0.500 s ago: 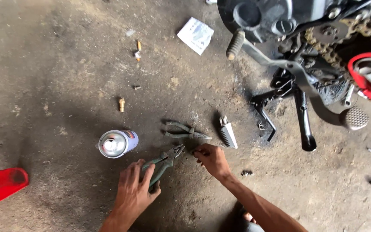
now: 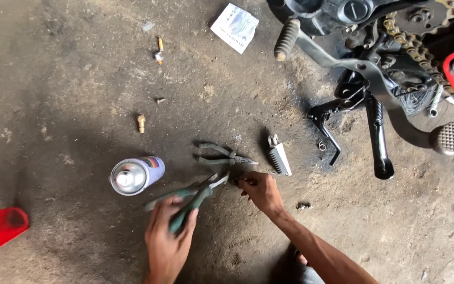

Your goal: Grinding a metal component on a bench grinder and then installing it into a motorcycle footpeg assembly.

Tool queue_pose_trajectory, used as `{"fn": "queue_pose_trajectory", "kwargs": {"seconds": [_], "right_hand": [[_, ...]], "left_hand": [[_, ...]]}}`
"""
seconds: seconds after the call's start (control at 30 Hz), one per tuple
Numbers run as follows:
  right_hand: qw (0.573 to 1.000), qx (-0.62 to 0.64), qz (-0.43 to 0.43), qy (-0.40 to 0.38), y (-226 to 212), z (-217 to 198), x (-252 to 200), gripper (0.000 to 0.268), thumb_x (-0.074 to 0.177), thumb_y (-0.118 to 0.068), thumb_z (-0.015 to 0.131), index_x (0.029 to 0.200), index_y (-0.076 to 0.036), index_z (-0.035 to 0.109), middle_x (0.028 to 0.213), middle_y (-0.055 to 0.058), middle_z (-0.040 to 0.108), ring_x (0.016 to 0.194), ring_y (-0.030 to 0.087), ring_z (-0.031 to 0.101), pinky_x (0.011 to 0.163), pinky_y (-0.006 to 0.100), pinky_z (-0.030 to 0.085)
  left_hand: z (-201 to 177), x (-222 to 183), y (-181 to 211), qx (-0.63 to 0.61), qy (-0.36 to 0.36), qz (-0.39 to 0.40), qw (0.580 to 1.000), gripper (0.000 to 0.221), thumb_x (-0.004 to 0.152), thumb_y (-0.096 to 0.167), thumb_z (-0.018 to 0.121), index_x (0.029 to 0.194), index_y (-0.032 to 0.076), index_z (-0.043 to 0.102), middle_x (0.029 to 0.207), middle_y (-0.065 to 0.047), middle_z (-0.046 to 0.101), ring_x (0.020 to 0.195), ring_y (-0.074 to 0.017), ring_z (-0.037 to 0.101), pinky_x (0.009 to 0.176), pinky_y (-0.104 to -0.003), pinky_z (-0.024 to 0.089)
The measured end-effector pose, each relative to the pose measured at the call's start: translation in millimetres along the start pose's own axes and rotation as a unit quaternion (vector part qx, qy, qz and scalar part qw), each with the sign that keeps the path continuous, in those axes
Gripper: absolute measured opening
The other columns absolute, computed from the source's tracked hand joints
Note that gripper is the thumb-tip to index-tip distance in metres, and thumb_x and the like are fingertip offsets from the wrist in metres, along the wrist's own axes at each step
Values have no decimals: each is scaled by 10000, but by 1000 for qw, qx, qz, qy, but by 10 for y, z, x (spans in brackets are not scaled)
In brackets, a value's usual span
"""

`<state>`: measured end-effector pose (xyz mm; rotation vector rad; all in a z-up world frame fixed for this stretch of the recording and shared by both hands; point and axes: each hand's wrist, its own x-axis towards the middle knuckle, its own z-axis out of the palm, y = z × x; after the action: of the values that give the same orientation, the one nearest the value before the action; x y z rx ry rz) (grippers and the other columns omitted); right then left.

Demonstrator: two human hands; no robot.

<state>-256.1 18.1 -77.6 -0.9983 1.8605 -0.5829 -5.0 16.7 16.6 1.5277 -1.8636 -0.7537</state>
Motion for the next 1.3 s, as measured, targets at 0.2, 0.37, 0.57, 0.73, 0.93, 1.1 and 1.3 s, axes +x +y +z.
{"fn": "queue_pose_trajectory", "kwargs": {"seconds": [0.2, 0.37, 0.57, 0.73, 0.93, 1.1, 1.3], "right_hand": [[998, 20, 51, -23, -173, -91, -10, 121, 886, -145, 727, 914, -80, 824, 777, 45, 823, 618, 130, 782, 541, 247, 624], [991, 88, 93, -46, -511, -186, -100, 189, 917, -125, 718, 1013, 8, 811, 773, 117, 818, 539, 155, 691, 435, 256, 522], [982, 85, 91, -145, -857, 262, -136, 170, 1022, -130, 671, 1126, -24, 754, 834, 112, 812, 556, 127, 705, 445, 198, 540], [989, 79, 38, -123, -989, 756, 58, 197, 999, -151, 633, 921, -19, 757, 747, 70, 779, 573, 126, 687, 563, 266, 578], [987, 71, 45, -136, -1233, 976, 67, 241, 962, -194, 622, 853, -14, 740, 664, 64, 726, 553, 126, 627, 575, 299, 500], [982, 85, -4, -172, -1149, 1377, -140, 262, 956, -219, 572, 868, -15, 712, 724, 90, 776, 513, 151, 607, 479, 304, 480], [926, 331, -25, -183, -1297, 1784, -699, 235, 993, -324, 575, 951, -92, 586, 1024, 185, 835, 986, 273, 802, 966, 357, 564]], "left_hand": [[-155, -370, 126, -47, 112, -78, 990, 226, 767, 244, 801, 894, 97, 686, 1016, 16, 791, 920, -136, 784, 843, -261, 585], [-376, -457, 229, -8, 91, 65, 994, 78, 751, 91, 630, 809, 109, 580, 895, -3, 766, 760, -175, 699, 694, -337, 568], [-266, -766, -518, -34, 181, 198, 963, 142, 915, 285, 650, 927, 146, 620, 1080, -98, 661, 1049, -315, 659, 913, -455, 595], [-531, -902, -774, 44, 143, 178, 972, 318, 876, 383, 726, 1171, 277, 674, 1531, -112, 432, 1425, -484, 423, 1115, -690, 473], [-673, -671, -926, -53, 164, 123, 977, 330, 957, 268, 650, 1267, 161, 685, 1705, -187, 231, 1598, -480, 254, 1316, -673, 268], [-777, -804, -743, -22, 119, 198, 973, 302, 888, 293, 638, 1143, 210, 776, 1451, -264, 454, 1377, -511, 431, 1187, -722, 278], [-758, -928, -924, -118, 87, 179, 973, 596, 992, 160, 682, 1527, 140, 422, 1641, -336, 223, 1540, -614, 234, 1255, -743, 259]]}}
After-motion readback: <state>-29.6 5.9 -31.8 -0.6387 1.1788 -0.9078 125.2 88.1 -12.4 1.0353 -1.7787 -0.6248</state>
